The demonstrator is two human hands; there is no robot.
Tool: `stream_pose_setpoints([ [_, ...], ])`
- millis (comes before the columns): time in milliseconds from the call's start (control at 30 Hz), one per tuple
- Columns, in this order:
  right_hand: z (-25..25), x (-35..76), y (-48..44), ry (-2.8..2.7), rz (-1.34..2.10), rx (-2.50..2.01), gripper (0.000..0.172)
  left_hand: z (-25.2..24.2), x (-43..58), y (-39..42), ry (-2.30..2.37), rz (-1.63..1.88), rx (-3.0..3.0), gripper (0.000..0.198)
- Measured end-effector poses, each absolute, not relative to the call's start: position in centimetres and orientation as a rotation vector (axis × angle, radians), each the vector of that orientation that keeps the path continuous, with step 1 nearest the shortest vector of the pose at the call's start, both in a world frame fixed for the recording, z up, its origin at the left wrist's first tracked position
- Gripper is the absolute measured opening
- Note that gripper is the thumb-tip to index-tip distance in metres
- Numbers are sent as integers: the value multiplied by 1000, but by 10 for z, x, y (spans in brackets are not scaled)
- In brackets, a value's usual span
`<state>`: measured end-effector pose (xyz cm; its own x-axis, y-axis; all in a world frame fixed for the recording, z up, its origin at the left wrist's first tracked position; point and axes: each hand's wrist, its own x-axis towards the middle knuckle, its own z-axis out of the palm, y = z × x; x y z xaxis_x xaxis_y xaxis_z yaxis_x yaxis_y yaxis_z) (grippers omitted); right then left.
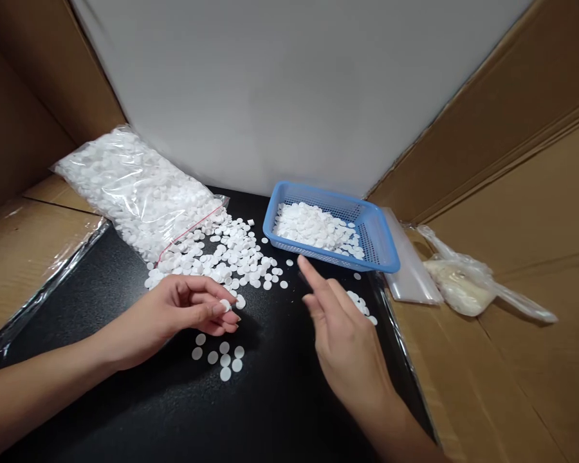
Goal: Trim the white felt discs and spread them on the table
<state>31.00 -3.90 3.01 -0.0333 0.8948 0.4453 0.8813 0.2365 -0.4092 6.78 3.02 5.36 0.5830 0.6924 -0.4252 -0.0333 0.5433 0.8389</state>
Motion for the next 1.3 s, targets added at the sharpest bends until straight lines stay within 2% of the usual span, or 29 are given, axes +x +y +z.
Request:
stream_pose_setpoints([
  [200, 32, 278, -55, -1996, 279, -1416, 40, 48, 77, 20, 837, 454, 817, 31],
  [700, 30, 269, -56, -2043, 92, -1343, 33, 49, 81, 14, 798, 432, 787, 28],
  [1300, 29, 270, -56, -2060, 47, -1354, 32, 48, 79, 14, 775, 436, 765, 24],
])
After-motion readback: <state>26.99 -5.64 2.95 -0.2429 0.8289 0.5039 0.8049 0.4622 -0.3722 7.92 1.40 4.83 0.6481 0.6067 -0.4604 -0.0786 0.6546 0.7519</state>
